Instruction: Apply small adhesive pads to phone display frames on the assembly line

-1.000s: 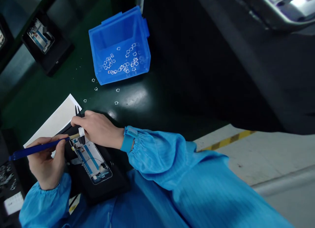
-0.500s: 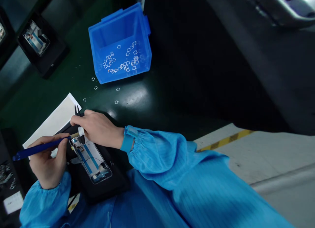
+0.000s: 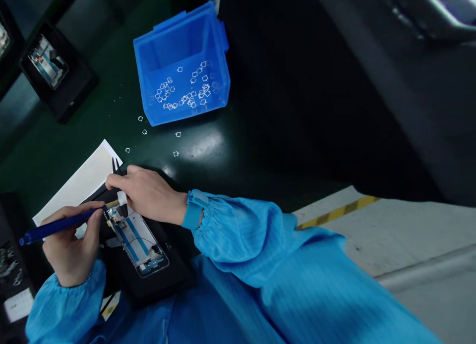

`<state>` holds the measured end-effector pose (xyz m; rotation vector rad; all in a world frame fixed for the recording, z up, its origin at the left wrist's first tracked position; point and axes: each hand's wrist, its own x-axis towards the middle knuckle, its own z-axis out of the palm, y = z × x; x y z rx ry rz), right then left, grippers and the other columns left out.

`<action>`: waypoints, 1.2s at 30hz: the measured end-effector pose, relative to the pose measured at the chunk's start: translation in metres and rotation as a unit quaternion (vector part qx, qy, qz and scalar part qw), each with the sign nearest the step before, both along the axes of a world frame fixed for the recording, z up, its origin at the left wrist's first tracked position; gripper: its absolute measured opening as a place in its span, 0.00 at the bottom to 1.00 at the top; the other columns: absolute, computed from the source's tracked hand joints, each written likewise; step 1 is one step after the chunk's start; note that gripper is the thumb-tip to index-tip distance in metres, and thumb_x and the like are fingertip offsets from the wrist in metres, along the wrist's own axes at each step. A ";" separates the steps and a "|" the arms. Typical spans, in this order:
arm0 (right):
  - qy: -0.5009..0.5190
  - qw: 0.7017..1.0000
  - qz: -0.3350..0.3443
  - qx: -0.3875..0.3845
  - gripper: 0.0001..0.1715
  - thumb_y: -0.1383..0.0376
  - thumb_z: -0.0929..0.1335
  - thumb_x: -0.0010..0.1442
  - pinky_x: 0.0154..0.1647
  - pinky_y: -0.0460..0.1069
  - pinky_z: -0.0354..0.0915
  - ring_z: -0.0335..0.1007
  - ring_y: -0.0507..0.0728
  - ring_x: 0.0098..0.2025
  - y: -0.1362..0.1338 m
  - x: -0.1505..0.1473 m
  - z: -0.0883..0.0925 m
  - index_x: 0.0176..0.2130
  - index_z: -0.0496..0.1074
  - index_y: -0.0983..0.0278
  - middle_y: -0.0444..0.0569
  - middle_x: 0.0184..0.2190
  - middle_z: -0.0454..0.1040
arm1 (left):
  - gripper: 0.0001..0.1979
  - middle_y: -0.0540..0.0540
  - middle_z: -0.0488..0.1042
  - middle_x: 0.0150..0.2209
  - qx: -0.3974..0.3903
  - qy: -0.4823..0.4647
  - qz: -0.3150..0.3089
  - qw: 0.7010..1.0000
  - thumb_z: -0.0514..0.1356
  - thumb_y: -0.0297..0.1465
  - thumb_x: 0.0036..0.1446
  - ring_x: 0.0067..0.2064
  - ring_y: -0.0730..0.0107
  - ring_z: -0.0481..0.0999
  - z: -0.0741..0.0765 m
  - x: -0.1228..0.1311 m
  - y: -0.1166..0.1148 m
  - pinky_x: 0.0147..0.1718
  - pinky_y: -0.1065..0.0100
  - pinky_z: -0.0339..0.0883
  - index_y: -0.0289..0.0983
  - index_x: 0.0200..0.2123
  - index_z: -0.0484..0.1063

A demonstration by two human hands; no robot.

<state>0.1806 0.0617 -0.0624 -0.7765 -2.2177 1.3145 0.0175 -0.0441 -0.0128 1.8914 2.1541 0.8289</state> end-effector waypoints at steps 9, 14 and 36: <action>0.001 1.000 -0.007 0.009 0.24 0.83 0.64 0.53 0.30 0.47 0.52 0.63 0.56 0.38 -0.001 -0.001 -0.001 0.46 0.68 0.62 0.45 0.32 0.72 | 0.14 0.47 0.81 0.35 0.031 0.021 -0.071 0.997 0.67 0.27 0.55 0.38 0.64 0.83 -0.001 0.002 0.006 0.35 0.65 0.77 0.38 0.40 0.64; 0.003 1.000 -0.007 0.013 0.25 0.83 0.64 0.53 0.31 0.47 0.54 0.63 0.57 0.38 -0.003 -0.001 -0.002 0.46 0.68 0.61 0.44 0.31 0.72 | 0.10 0.47 0.81 0.34 0.033 0.032 -0.047 0.998 0.66 0.30 0.57 0.37 0.63 0.83 -0.007 0.001 0.004 0.36 0.63 0.77 0.38 0.38 0.66; 0.027 0.999 -0.026 0.028 0.15 0.76 0.66 0.61 0.35 0.49 0.62 0.68 0.57 0.37 -0.008 -0.001 -0.001 0.47 0.70 0.62 0.47 0.35 0.78 | 0.17 0.49 0.68 0.29 -0.068 0.316 -0.116 0.939 0.55 0.28 0.61 0.23 0.70 0.66 -0.029 -0.006 -0.021 0.21 0.68 0.58 0.43 0.52 0.75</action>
